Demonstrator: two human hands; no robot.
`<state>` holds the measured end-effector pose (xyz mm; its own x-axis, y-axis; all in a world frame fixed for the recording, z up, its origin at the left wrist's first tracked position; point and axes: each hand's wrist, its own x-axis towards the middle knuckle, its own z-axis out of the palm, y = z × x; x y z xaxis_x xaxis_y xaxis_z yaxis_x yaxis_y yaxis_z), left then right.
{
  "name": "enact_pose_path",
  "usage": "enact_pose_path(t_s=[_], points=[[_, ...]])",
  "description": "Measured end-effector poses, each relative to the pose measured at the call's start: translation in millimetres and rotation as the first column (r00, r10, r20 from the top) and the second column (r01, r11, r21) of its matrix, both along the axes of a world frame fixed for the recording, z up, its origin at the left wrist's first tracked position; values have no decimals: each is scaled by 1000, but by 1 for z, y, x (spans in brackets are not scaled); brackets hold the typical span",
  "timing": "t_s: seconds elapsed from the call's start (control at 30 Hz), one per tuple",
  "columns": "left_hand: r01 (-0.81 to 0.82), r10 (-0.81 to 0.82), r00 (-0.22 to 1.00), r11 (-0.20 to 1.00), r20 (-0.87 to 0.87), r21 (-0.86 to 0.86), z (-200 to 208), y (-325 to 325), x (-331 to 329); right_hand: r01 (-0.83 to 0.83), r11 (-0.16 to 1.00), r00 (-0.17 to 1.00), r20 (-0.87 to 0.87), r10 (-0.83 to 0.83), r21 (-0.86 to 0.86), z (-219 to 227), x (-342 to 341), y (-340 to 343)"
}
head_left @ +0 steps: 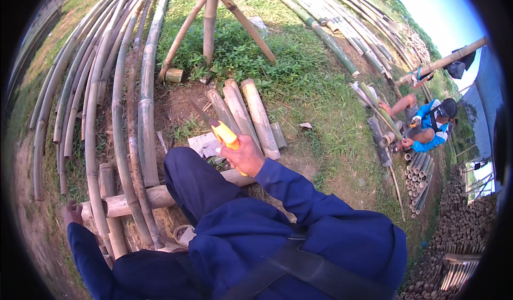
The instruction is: The person uses a hand saw to cut bamboo poles into shorter sections. They repeatedly position a pole on a support, saw through it, and move the cut piece aside. The work continues with multiple poles in an outdoor area.
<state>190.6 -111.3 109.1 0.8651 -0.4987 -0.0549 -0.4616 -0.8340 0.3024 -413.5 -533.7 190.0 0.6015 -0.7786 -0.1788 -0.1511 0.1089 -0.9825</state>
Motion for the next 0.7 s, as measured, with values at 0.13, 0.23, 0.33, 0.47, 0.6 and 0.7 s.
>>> enact_pose_path(t_s=[0.13, 0.23, 0.33, 0.47, 0.6, 0.7], points=[[146, -143, 948, 989, 283, 13, 32, -83, 30, 35, 926, 999, 40, -21, -375, -30, -38, 1], [198, -203, 930, 979, 306, 48, 36, -154, -7, 48, 921, 998, -27, -63, -387, 7, -77, 18], [194, -184, 946, 981, 268, -12, 14, -165, -7, 38, 957, 998, -42, -52, -288, 10, -98, 15], [86, -110, 984, 982, 139, 168, -22, -160, -80, 93, 928, 986, -97, -136, -362, 31, -111, 20], [-148, 95, 981, 932, 170, 332, -37, -66, -20, 82, 921, 996, 62, -63, -381, 44, -60, 18], [-150, 110, 988, 869, 111, 472, -48, -32, -37, 63, 908, 996, 87, -29, -414, 53, -36, 25]])
